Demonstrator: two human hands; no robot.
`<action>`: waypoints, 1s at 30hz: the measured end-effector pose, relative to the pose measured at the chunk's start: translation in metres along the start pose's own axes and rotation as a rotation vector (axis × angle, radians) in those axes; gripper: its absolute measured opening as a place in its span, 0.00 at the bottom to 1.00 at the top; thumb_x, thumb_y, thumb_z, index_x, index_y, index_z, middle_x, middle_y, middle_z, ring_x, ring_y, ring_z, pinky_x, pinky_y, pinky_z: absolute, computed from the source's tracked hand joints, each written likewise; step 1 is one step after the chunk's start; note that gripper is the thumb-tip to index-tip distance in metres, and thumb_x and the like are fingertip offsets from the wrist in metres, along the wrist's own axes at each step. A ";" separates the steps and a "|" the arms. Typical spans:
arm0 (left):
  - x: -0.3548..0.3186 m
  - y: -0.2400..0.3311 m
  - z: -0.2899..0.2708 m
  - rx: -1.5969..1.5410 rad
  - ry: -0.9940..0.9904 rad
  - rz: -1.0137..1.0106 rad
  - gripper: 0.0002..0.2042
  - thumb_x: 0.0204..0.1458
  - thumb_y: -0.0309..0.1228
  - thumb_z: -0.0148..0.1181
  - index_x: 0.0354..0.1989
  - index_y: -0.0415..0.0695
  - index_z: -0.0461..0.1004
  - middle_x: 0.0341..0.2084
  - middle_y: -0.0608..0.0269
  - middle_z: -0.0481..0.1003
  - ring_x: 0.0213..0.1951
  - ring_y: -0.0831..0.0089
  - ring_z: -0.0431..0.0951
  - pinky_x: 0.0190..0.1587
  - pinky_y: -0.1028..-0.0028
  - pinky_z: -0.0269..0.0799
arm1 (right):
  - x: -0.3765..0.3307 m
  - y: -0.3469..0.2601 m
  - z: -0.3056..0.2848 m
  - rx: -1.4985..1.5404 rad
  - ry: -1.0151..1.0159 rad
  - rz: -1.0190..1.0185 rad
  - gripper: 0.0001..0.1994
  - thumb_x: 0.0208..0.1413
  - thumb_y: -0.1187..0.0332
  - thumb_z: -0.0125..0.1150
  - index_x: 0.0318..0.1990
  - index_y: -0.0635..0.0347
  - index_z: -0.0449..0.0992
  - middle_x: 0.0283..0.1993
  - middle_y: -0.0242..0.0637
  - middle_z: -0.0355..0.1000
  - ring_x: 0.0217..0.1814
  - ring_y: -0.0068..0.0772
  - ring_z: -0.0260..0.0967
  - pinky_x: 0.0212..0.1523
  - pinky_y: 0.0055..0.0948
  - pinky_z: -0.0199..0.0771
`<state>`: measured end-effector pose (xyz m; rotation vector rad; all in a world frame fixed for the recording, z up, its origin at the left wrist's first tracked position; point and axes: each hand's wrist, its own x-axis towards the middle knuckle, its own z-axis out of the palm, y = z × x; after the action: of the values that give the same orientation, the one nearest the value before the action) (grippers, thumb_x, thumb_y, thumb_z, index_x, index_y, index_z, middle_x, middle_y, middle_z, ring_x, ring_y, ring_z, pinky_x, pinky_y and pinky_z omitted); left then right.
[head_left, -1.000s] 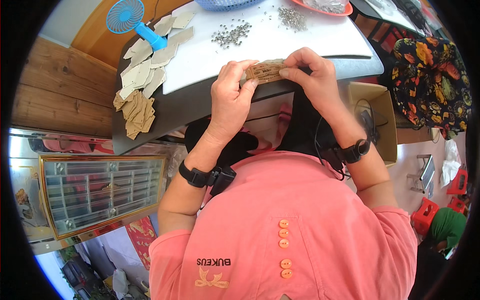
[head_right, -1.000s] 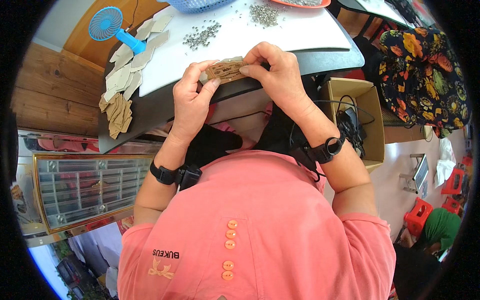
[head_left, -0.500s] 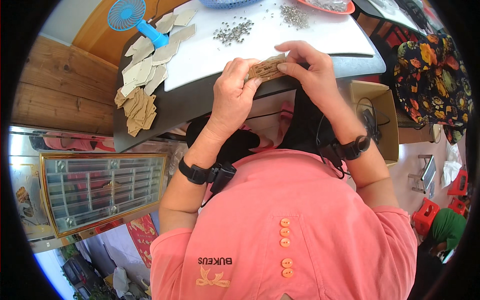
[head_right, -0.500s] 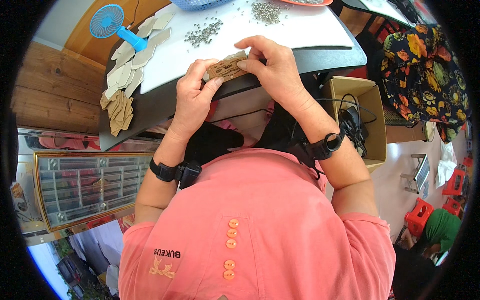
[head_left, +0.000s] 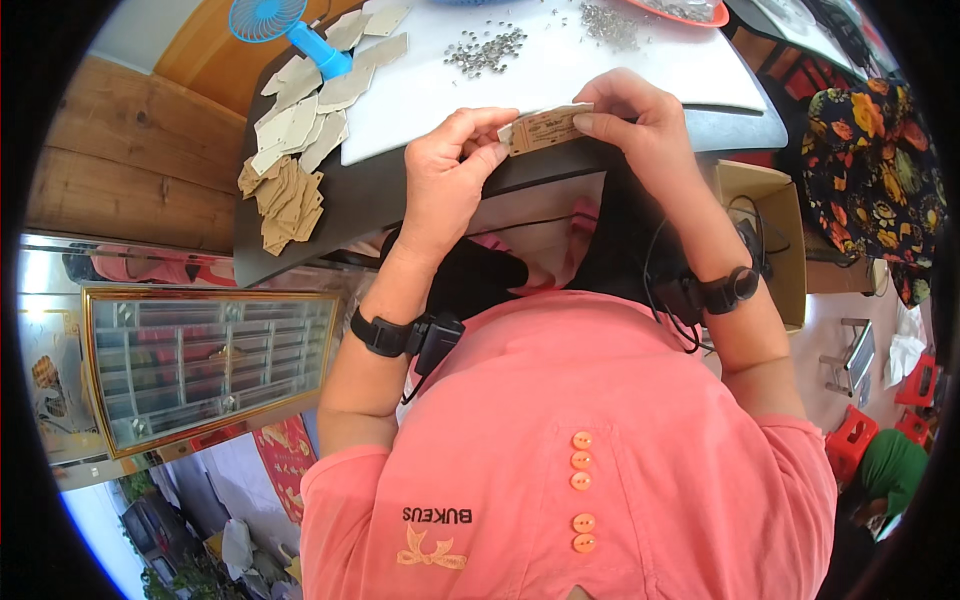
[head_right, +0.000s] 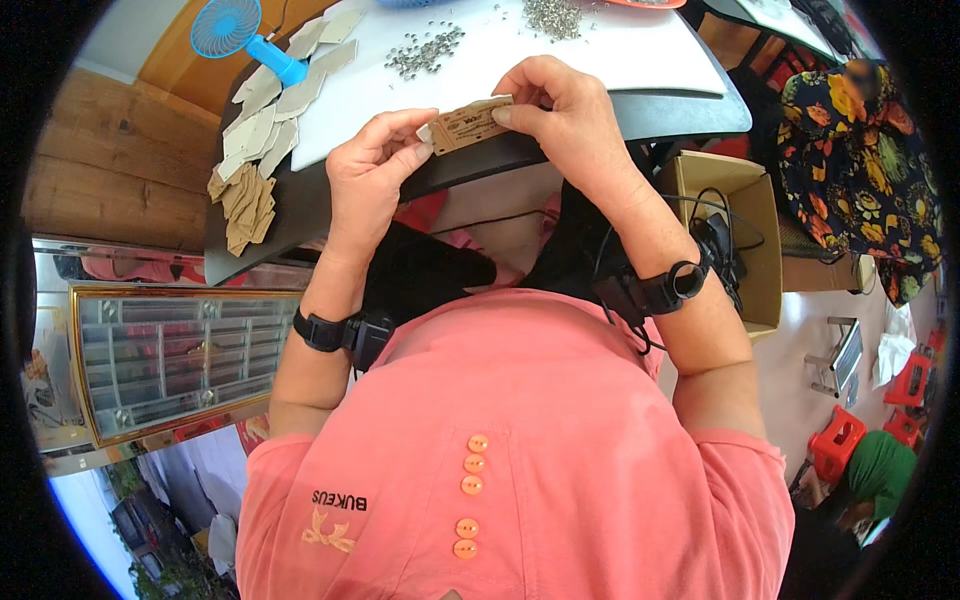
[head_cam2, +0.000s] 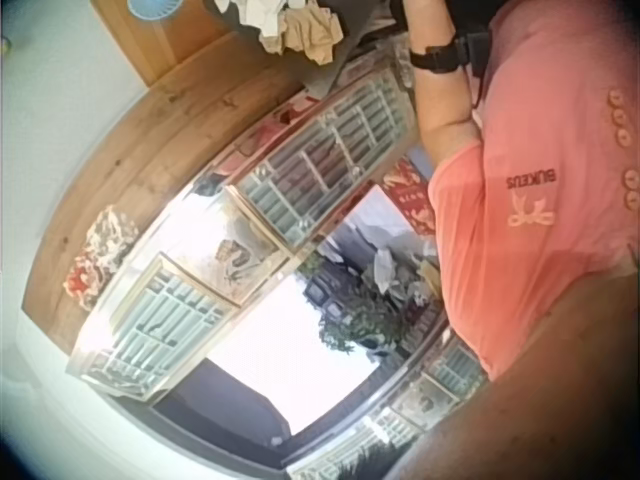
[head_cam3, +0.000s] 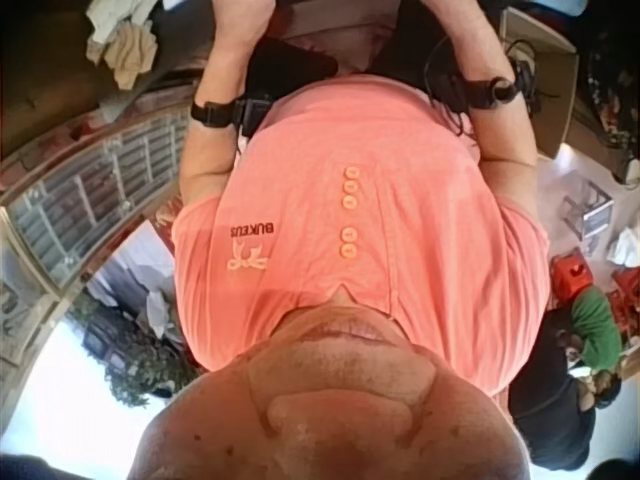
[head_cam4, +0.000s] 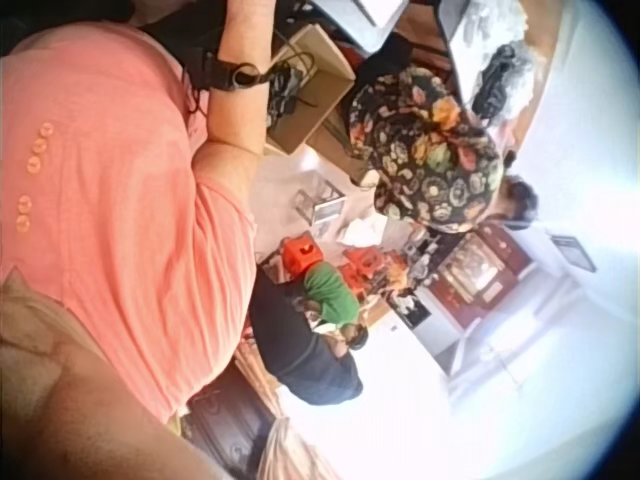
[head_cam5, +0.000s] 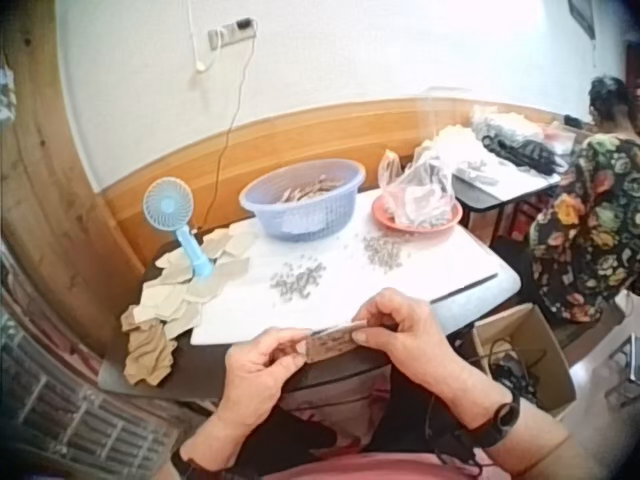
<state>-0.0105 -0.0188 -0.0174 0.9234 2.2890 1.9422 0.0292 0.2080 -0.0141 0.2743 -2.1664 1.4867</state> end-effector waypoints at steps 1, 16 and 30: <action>0.000 0.000 -0.001 0.000 0.001 -0.003 0.16 0.52 0.14 0.60 0.49 0.39 0.78 0.36 0.68 0.76 0.37 0.82 0.74 0.44 0.82 0.71 | 0.001 -0.003 -0.001 0.008 -0.039 0.082 0.06 0.48 0.76 0.66 0.35 0.64 0.78 0.27 0.28 0.72 0.31 0.18 0.67 0.36 0.22 0.68; 0.005 0.003 0.004 0.197 -0.013 0.056 0.16 0.50 0.15 0.59 0.49 0.37 0.77 0.30 0.72 0.72 0.30 0.84 0.68 0.37 0.83 0.67 | 0.000 -0.006 0.005 -0.023 -0.091 0.121 0.07 0.51 0.76 0.65 0.38 0.64 0.78 0.31 0.28 0.75 0.36 0.18 0.71 0.39 0.21 0.71; 0.010 0.008 0.018 0.290 0.085 0.270 0.14 0.56 0.20 0.58 0.49 0.43 0.80 0.39 0.63 0.79 0.41 0.77 0.75 0.47 0.78 0.70 | -0.004 0.001 0.007 -0.032 -0.035 0.056 0.13 0.46 0.74 0.69 0.41 0.61 0.80 0.25 0.32 0.72 0.30 0.23 0.69 0.34 0.25 0.71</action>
<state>-0.0087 0.0019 -0.0107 1.2580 2.6697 1.7945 0.0298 0.2017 -0.0191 0.2326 -2.2406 1.4865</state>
